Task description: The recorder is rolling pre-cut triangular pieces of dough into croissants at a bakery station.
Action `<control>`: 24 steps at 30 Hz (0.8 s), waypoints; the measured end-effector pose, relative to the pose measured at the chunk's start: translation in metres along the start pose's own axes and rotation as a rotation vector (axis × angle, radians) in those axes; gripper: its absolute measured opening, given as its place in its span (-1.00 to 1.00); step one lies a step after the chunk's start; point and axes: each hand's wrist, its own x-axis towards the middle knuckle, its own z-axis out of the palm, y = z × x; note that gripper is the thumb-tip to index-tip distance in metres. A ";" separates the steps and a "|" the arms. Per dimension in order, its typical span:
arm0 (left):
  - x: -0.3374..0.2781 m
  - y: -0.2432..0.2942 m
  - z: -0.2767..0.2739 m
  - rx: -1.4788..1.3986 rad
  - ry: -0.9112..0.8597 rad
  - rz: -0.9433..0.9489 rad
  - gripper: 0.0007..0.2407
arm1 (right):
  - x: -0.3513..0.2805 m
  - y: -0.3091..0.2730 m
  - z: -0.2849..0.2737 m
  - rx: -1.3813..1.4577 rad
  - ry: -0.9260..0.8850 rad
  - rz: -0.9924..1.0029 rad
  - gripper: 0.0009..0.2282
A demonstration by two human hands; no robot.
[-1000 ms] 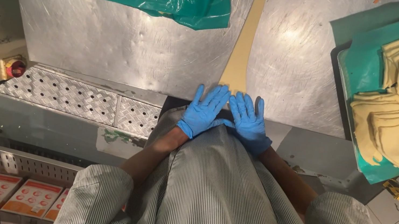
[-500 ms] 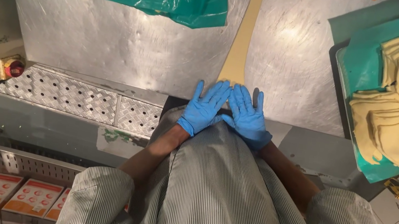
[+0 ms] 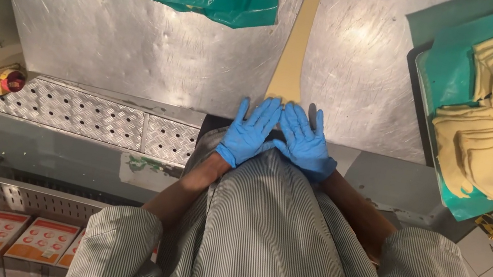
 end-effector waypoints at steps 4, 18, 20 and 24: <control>-0.002 -0.003 0.005 -0.034 0.059 -0.003 -0.21 | 0.007 0.002 -0.009 -0.026 0.003 -0.033 -0.31; 0.021 -0.018 -0.016 0.078 0.035 0.065 -0.39 | 0.046 0.032 -0.064 0.003 0.094 -0.136 -0.54; 0.026 -0.024 -0.017 0.134 0.063 0.090 -0.46 | 0.052 0.041 -0.070 0.019 0.092 -0.162 -0.55; 0.036 -0.032 -0.036 0.088 0.136 0.123 -0.54 | 0.059 0.060 -0.067 0.056 0.186 -0.311 -0.68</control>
